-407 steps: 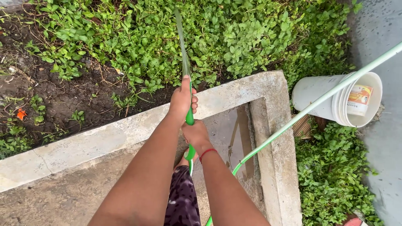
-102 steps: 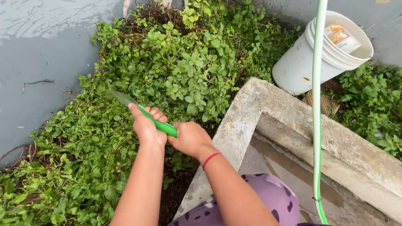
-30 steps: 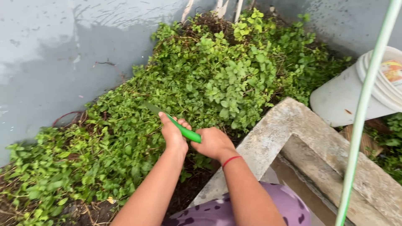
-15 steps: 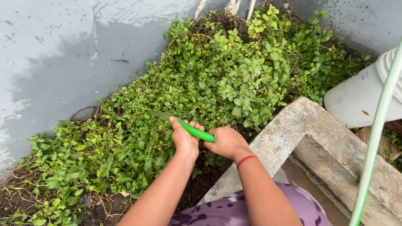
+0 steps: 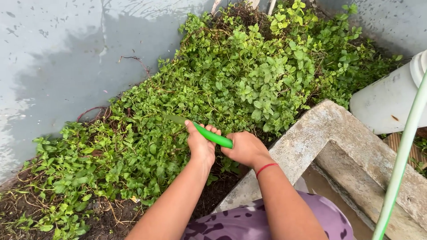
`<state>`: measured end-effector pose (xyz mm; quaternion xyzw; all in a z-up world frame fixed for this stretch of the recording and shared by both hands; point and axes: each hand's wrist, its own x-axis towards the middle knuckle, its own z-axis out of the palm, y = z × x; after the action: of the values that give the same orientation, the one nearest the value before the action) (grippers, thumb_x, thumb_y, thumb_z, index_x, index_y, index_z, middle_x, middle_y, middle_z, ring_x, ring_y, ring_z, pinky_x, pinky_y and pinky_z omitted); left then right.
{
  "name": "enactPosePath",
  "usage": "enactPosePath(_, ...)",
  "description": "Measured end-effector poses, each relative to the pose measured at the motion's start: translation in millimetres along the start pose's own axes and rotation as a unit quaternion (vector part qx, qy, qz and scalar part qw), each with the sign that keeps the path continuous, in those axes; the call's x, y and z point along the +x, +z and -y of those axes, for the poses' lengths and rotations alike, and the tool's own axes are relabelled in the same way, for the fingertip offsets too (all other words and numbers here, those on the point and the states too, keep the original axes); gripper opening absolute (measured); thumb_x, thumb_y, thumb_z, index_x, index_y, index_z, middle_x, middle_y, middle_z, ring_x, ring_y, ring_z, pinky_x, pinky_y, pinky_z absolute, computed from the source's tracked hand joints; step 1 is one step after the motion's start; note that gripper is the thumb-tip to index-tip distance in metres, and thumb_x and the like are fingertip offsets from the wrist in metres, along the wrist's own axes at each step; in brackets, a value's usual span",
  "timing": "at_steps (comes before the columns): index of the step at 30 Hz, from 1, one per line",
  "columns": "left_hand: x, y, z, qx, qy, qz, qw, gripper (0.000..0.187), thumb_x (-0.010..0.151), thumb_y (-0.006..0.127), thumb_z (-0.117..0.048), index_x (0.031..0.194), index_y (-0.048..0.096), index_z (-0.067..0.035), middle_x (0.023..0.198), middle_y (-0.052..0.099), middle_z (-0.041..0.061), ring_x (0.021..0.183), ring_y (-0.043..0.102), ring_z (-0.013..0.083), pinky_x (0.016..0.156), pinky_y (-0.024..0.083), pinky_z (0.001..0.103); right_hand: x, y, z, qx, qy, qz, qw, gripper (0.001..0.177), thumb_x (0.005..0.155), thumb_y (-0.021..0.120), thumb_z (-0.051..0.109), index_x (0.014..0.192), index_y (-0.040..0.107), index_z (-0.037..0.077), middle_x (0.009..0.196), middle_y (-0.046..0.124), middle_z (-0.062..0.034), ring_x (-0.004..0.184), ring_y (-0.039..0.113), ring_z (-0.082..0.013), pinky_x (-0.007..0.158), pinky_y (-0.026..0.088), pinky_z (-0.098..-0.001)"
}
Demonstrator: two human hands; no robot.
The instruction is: Water a small patch of garden plants using a green garden hose.
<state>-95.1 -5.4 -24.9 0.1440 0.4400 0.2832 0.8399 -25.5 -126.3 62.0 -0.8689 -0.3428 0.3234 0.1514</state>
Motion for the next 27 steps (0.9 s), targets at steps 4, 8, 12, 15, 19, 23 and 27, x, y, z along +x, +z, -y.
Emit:
enactPosePath(4,6,1,3,-0.002,0.002,0.000,1.000,0.055,0.102,0.038,-0.063,0.100,0.041,-0.009,0.075,0.052,0.006,0.067,0.056,0.0220,0.070,0.058,0.042,3,2,-3,0.001,-0.002,-0.002,1.000,0.029,0.079,0.071,0.036,0.094,0.074,0.011,0.087,0.074,-0.0184,0.086,0.071,-0.0365,0.082,0.056,-0.0455)
enactPosePath(8,5,6,1,0.007,0.004,-0.012,1.000,0.056,0.101,0.038,-0.064,0.101,0.042,-0.008,0.075,0.053,0.007,0.067,0.056,0.0221,0.069,0.058,0.042,6,2,-2,0.004,0.006,0.000,1.000,0.029,0.077,0.071,0.035,0.094,0.074,0.012,0.087,0.074,-0.0178,0.086,0.072,-0.0365,0.083,0.056,-0.0461)
enactPosePath(12,7,11,4,0.011,0.007,-0.008,1.000,0.057,0.101,0.039,-0.064,0.100,0.043,-0.008,0.075,0.053,0.007,0.066,0.056,0.0222,0.068,0.058,0.042,9,5,-7,0.013,0.008,-0.020,1.000,0.029,0.077,0.070,0.035,0.092,0.075,0.011,0.088,0.075,-0.0179,0.086,0.072,-0.0366,0.083,0.056,-0.0463)
enactPosePath(15,17,6,9,0.003,0.011,0.010,1.000,0.057,0.101,0.039,-0.064,0.098,0.042,-0.007,0.074,0.052,0.007,0.066,0.056,0.0228,0.067,0.058,0.042,13,8,-13,0.006,-0.003,-0.021,1.000,0.029,0.079,0.069,0.036,0.090,0.075,0.010,0.088,0.075,-0.0184,0.085,0.072,-0.0373,0.082,0.056,-0.0462)
enactPosePath(19,30,1,17,-0.011,0.009,0.041,0.999,0.056,0.101,0.039,-0.064,0.097,0.042,-0.008,0.074,0.050,0.007,0.065,0.054,0.0232,0.066,0.056,0.043,13,6,-14,-0.009,-0.008,-0.032,0.999,0.030,0.076,0.071,0.038,0.093,0.074,0.014,0.090,0.075,-0.0180,0.087,0.071,-0.0373,0.084,0.055,-0.0473)
enactPosePath(23,27,5,14,-0.001,0.010,0.031,0.999,0.056,0.103,0.037,-0.064,0.097,0.043,-0.008,0.074,0.050,0.007,0.066,0.052,0.0227,0.067,0.056,0.042,8,2,-10,0.012,0.006,-0.022,1.000,0.029,0.077,0.069,0.037,0.093,0.074,0.013,0.090,0.075,-0.0181,0.087,0.072,-0.0372,0.084,0.056,-0.0474)
enactPosePath(27,35,2,16,0.000,0.008,0.030,1.000,0.056,0.103,0.037,-0.063,0.096,0.043,-0.008,0.072,0.049,0.007,0.064,0.051,0.0228,0.065,0.054,0.041,11,5,-14,0.004,-0.005,-0.034,0.999,0.030,0.078,0.070,0.038,0.094,0.074,0.013,0.093,0.074,-0.0183,0.090,0.071,-0.0380,0.085,0.055,-0.0487)
